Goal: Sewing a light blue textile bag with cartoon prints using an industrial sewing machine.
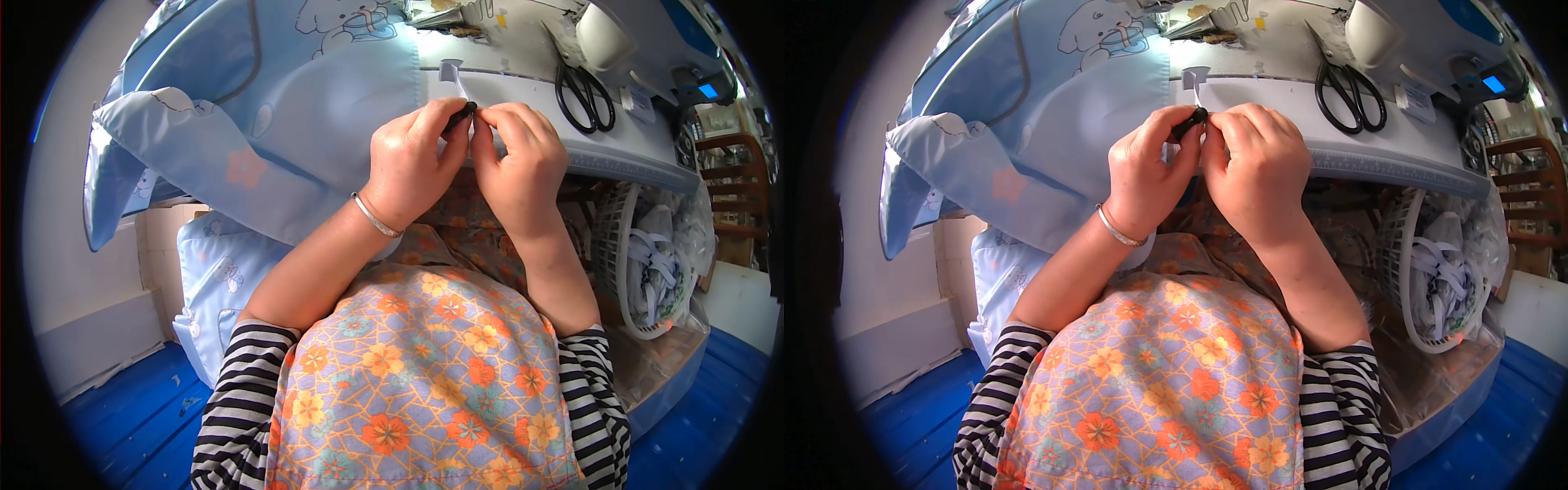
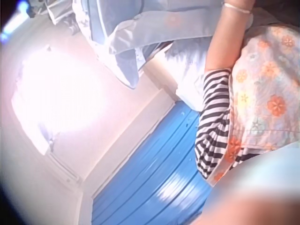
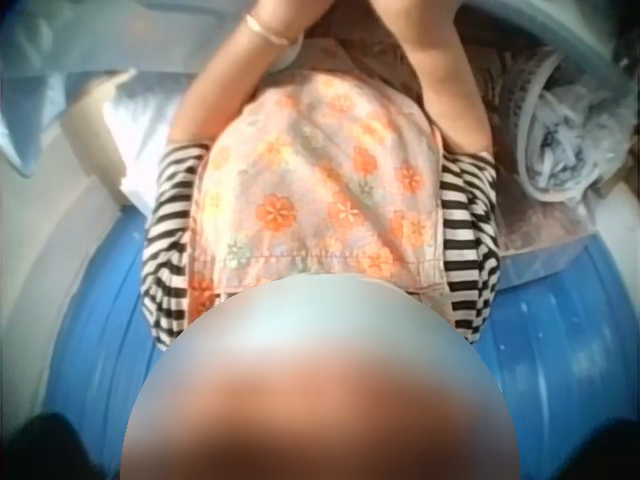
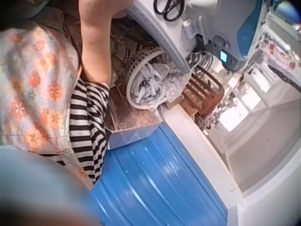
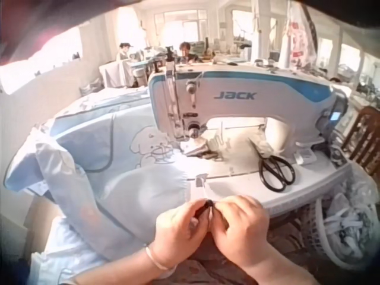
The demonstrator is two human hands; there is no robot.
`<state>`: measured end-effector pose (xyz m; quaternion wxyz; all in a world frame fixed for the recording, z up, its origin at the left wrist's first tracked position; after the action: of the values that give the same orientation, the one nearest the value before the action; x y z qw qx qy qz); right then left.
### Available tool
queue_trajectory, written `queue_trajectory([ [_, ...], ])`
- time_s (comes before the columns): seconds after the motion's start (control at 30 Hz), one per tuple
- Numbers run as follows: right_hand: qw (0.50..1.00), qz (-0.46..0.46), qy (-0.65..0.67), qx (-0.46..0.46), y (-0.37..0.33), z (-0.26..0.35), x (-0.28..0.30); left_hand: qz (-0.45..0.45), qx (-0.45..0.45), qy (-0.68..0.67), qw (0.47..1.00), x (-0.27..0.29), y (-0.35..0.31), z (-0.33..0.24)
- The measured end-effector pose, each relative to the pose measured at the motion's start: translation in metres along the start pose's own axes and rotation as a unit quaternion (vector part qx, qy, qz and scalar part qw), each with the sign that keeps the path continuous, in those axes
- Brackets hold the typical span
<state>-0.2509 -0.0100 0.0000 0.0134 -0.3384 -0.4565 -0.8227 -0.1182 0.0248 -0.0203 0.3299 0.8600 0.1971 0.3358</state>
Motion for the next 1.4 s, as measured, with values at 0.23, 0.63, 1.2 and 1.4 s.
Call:
queue_trajectory([
  [0.23,1.0,0.02,0.008,-0.002,-0.001,-0.001,0.001,-0.006,0.057,-0.049,0.997,-0.001,0.0,0.002],
  [0.63,0.985,0.014,0.115,0.127,-0.013,0.004,0.006,0.007,0.313,-0.524,0.792,0.002,0.001,0.014],
  [1.2,0.979,0.01,0.201,0.044,-0.02,0.016,-0.005,-0.043,0.332,-0.44,0.833,-0.001,-0.001,0.011],
  [1.4,0.971,0.036,0.235,0.016,-0.018,0.013,-0.004,0.005,0.339,-0.416,0.844,0.0,-0.002,0.013],
])
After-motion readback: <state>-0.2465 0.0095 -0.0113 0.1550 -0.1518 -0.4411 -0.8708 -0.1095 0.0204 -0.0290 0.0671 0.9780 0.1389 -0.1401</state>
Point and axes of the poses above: each hand's wrist, its own y-axis towards the middle knuckle, its own x-axis out of the back of the hand, z = x × y, the point moved 2 cm from there along y, towards the middle knuckle, and after that the axes turned 2 degrees about -x, right-handed, at the moved point
